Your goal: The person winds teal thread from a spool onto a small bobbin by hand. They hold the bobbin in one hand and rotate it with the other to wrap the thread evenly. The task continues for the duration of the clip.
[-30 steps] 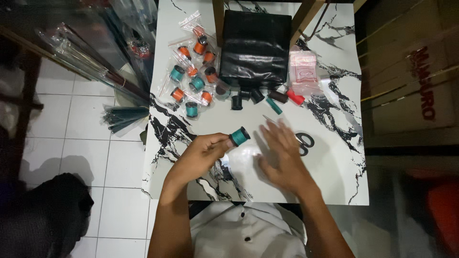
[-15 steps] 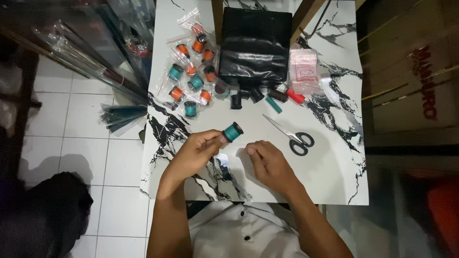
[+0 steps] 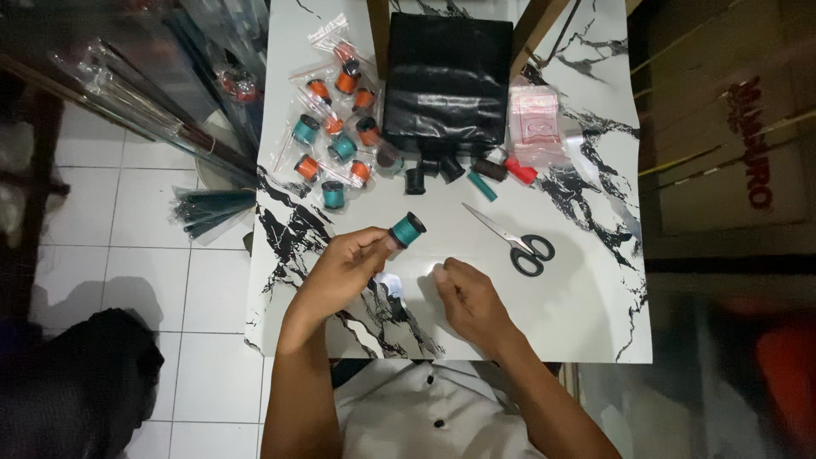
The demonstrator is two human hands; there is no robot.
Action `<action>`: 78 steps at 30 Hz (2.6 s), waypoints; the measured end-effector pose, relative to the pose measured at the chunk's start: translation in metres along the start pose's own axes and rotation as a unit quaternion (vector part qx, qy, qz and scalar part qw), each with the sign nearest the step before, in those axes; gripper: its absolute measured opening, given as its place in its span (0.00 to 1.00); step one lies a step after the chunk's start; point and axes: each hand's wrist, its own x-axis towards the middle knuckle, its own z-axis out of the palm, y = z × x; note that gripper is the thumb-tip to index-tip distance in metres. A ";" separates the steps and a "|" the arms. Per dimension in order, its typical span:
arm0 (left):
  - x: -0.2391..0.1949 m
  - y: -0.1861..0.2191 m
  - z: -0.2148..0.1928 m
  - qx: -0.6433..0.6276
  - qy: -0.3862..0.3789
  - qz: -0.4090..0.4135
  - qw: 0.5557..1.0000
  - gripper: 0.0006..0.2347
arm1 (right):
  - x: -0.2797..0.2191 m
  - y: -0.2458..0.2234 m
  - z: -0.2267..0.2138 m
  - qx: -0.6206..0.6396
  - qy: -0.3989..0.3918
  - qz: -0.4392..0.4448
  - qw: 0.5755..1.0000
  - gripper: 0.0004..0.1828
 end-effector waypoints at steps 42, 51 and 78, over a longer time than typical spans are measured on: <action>0.006 -0.022 0.000 -0.036 0.020 0.019 0.999 0.11 | 0.012 -0.042 -0.013 -0.093 -0.076 -0.017 0.993 0.11; -0.005 -0.023 0.005 0.100 -0.234 -0.090 0.963 0.10 | 0.023 -0.045 -0.049 -0.076 0.015 -0.112 0.991 0.14; 0.003 -0.026 0.007 -0.033 -0.121 0.015 0.992 0.12 | 0.013 -0.023 -0.039 0.013 -0.042 0.026 0.999 0.06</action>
